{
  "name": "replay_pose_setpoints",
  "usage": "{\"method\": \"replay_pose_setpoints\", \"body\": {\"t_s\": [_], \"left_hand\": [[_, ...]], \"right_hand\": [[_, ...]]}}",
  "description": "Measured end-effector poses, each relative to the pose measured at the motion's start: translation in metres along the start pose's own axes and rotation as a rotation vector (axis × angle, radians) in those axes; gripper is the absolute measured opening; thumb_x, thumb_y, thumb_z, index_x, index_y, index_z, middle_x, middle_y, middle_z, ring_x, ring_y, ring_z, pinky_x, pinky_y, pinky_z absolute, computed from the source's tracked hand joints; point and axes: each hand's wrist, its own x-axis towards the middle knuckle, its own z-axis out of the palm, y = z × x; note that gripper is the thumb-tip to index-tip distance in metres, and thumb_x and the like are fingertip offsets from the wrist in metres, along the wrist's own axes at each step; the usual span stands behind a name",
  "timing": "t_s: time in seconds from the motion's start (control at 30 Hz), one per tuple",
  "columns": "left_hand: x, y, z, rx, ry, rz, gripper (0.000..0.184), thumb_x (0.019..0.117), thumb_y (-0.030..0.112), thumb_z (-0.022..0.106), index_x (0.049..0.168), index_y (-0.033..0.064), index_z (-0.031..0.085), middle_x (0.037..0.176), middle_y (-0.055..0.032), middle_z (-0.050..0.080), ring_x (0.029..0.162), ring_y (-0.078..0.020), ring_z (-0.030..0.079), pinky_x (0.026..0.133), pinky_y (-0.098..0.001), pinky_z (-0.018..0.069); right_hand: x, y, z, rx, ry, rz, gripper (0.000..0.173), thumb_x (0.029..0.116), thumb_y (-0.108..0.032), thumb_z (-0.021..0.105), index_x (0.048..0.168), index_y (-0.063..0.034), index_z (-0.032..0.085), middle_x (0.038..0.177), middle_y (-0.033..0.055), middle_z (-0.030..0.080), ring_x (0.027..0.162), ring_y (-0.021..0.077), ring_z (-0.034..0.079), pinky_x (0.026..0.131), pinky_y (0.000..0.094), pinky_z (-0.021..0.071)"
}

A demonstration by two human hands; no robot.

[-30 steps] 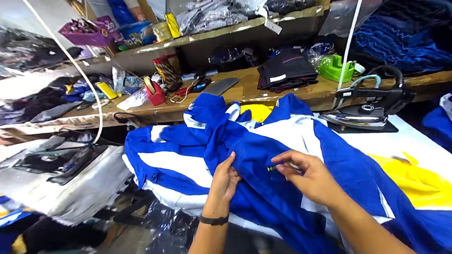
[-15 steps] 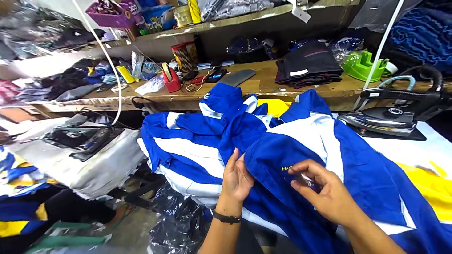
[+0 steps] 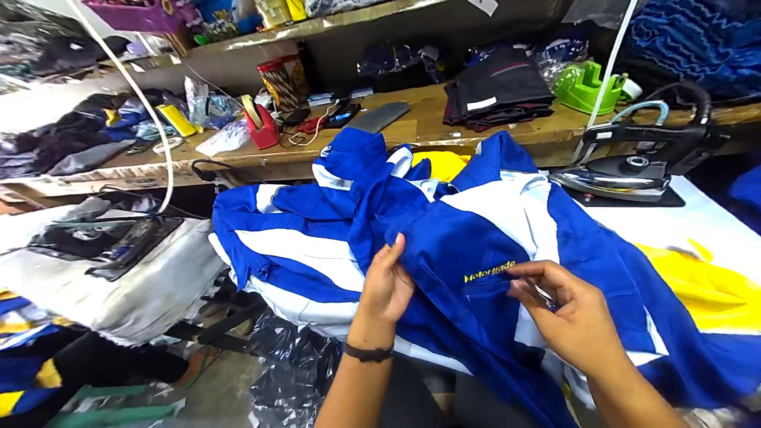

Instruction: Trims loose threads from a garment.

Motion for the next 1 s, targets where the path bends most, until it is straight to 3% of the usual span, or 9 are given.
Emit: {"method": "replay_pose_setpoints", "body": {"t_s": [0.1,0.33,0.47,0.53,0.63,0.73,0.83,0.93,1.0], "left_hand": [[0.010,0.011,0.007,0.009,0.003,0.015,0.027,0.1102,0.024,0.042,0.112,0.0113,0.066,0.104,-0.0065,0.074,0.097,-0.0147,0.073,0.088,-0.0334,0.0603],[0.008,0.001,-0.003,0.152,0.075,0.083,0.027,0.1100,0.026,0.042,0.120,0.0118,0.063,0.108,-0.0049,0.073,0.101,-0.0130,0.071,0.091,-0.0330,0.0595],[-0.010,-0.042,0.003,0.523,0.165,0.193,0.058,0.0840,0.023,0.079,0.127,-0.0025,0.050,0.102,-0.0005,0.071,0.095,-0.0063,0.070,0.087,-0.0292,0.0603],[-0.018,-0.066,0.010,0.603,0.171,0.104,0.058,0.0751,0.007,0.085,0.122,-0.0061,0.054,0.100,-0.0042,0.072,0.094,-0.0082,0.071,0.088,-0.0293,0.0606],[-0.017,-0.078,0.021,0.653,0.172,-0.018,0.034,0.0802,0.001,0.082,0.110,-0.0017,0.066,0.095,-0.0046,0.075,0.093,-0.0086,0.072,0.089,-0.0286,0.0601],[-0.018,-0.052,0.032,0.701,0.125,-0.032,0.022,0.0865,0.003,0.077,0.107,0.0009,0.068,0.093,-0.0010,0.075,0.091,-0.0061,0.072,0.088,-0.0269,0.0601],[-0.036,-0.010,0.032,0.664,-0.048,0.080,0.019,0.0831,0.002,0.077,0.100,0.0091,0.073,0.090,0.0030,0.077,0.086,-0.0048,0.073,0.084,-0.0264,0.0617],[-0.051,0.028,0.032,0.596,-0.262,0.267,0.020,0.0854,0.020,0.081,0.105,0.0235,0.079,0.098,0.0088,0.078,0.091,-0.0002,0.072,0.086,-0.0208,0.0601],[-0.045,0.031,0.036,0.492,-0.152,0.264,0.016,0.0874,0.013,0.079,0.103,0.0154,0.077,0.096,0.0020,0.078,0.090,-0.0057,0.073,0.085,-0.0251,0.0613]], "right_hand": [[-0.005,0.000,-0.006,0.030,0.000,0.023,0.022,0.0945,-0.020,0.064,0.111,-0.0055,0.070,0.103,0.0005,0.076,0.087,0.0007,0.072,0.074,0.0157,0.0594],[-0.002,0.015,-0.031,-0.154,0.201,0.015,0.028,0.0897,-0.026,0.071,0.109,-0.0062,0.072,0.105,0.0036,0.071,0.080,-0.0001,0.065,0.065,0.0146,0.0541],[-0.005,0.025,-0.031,-0.450,0.252,0.042,0.064,0.0817,-0.050,0.077,0.124,-0.0023,0.067,0.120,0.0202,0.065,0.103,0.0306,0.065,0.077,0.0487,0.0547],[-0.007,0.033,-0.030,-0.485,0.197,0.056,0.047,0.0841,-0.039,0.076,0.113,-0.0031,0.072,0.110,0.0177,0.069,0.094,0.0319,0.068,0.072,0.0531,0.0548],[-0.001,0.042,-0.037,-0.386,0.126,0.059,0.017,0.0867,-0.022,0.066,0.091,-0.0078,0.073,0.087,0.0036,0.068,0.075,0.0121,0.062,0.064,0.0331,0.0497],[0.021,0.031,-0.069,-0.112,0.176,0.038,0.011,0.0926,-0.015,0.066,0.095,-0.0052,0.069,0.086,-0.0042,0.067,0.076,-0.0043,0.060,0.069,0.0157,0.0525],[0.050,-0.004,-0.106,-0.127,0.300,-0.034,0.007,0.0939,-0.012,0.064,0.098,-0.0059,0.063,0.081,-0.0098,0.059,0.066,-0.0098,0.050,0.062,0.0113,0.0443],[0.090,-0.032,-0.119,-0.100,0.332,-0.240,0.011,0.0973,-0.009,0.062,0.105,-0.0010,0.061,0.091,-0.0101,0.061,0.076,-0.0135,0.054,0.071,0.0073,0.0480],[0.128,-0.028,-0.104,-0.152,0.310,-0.292,0.013,0.0960,-0.009,0.062,0.103,0.0020,0.062,0.092,-0.0030,0.065,0.080,-0.0054,0.059,0.076,0.0157,0.0517]]}}
